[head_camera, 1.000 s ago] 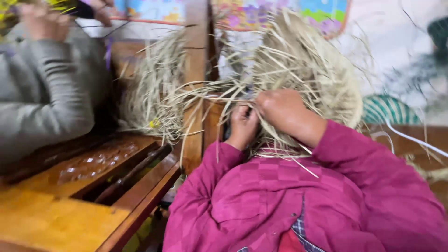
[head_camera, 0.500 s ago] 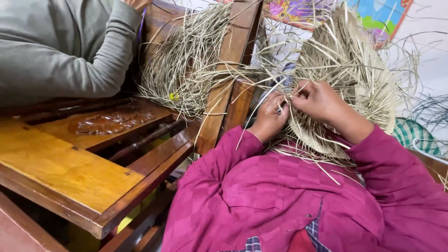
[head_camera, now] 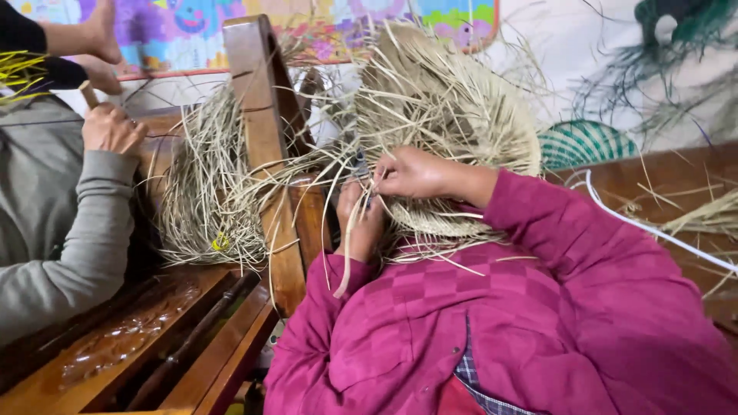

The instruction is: Weaving a hat from dried straw or grass by hand

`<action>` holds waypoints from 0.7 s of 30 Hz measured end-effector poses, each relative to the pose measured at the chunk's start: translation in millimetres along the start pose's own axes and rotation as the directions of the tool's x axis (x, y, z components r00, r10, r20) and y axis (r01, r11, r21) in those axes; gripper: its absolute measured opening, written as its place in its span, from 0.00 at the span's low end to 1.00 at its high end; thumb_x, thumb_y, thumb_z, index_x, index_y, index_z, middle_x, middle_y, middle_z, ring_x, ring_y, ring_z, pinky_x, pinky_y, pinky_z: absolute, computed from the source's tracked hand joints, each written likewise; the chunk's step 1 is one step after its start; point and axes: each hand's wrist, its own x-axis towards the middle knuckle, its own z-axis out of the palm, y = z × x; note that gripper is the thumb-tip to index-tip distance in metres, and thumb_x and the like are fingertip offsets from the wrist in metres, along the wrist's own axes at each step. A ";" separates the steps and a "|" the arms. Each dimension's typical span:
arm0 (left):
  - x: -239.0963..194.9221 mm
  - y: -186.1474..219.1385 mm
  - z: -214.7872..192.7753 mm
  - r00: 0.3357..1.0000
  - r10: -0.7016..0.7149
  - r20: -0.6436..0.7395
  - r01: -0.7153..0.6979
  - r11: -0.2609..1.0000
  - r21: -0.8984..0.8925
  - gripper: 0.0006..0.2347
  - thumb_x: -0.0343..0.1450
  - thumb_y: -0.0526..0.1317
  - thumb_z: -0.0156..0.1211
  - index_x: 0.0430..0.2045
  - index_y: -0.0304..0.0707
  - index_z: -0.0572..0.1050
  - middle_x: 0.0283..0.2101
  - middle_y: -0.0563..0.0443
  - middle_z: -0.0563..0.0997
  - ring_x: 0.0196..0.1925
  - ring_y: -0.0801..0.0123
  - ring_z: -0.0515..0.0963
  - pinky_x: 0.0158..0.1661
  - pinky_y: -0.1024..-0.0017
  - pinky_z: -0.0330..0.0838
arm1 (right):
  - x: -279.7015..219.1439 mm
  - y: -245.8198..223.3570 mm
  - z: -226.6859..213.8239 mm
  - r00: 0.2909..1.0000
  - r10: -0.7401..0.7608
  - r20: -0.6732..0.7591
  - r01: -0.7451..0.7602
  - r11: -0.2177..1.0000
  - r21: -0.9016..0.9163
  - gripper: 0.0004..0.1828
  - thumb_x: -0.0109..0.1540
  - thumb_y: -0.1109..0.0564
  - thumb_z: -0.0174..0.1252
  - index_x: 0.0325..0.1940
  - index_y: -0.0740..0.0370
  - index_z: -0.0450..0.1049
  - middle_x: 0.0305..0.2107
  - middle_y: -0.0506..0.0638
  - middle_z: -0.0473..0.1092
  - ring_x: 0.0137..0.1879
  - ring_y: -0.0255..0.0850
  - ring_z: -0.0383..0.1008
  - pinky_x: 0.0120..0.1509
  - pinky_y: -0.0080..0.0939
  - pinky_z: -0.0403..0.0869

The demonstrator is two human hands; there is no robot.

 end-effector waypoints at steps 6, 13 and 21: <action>-38.5 -63.1 28.6 0.990 0.127 0.063 -0.134 0.983 0.126 0.06 0.68 0.27 0.61 0.37 0.28 0.76 0.38 0.34 0.78 0.43 0.41 0.81 0.45 0.54 0.76 | 13.9 8.1 -2.2 0.999 0.022 0.049 -0.018 0.995 -0.093 0.10 0.53 0.46 0.63 0.30 0.51 0.80 0.22 0.48 0.77 0.36 0.42 0.80 0.45 0.44 0.76; -12.1 -14.7 5.7 0.999 -0.034 -0.038 0.031 0.996 -0.086 0.09 0.63 0.28 0.61 0.36 0.33 0.79 0.36 0.39 0.81 0.43 0.41 0.81 0.49 0.55 0.76 | 4.6 2.0 9.0 0.982 0.182 0.042 -0.187 0.939 0.289 0.09 0.52 0.47 0.65 0.33 0.51 0.81 0.19 0.47 0.74 0.26 0.35 0.72 0.28 0.36 0.70; -7.0 0.3 2.6 0.993 -0.118 0.016 0.118 0.960 -0.252 0.06 0.69 0.27 0.60 0.37 0.29 0.78 0.39 0.36 0.78 0.47 0.45 0.81 0.53 0.55 0.72 | -12.0 -40.4 -1.8 1.000 0.012 0.020 -0.023 0.460 0.888 0.07 0.60 0.65 0.57 0.41 0.71 0.75 0.09 0.48 0.62 0.12 0.26 0.57 0.14 0.21 0.54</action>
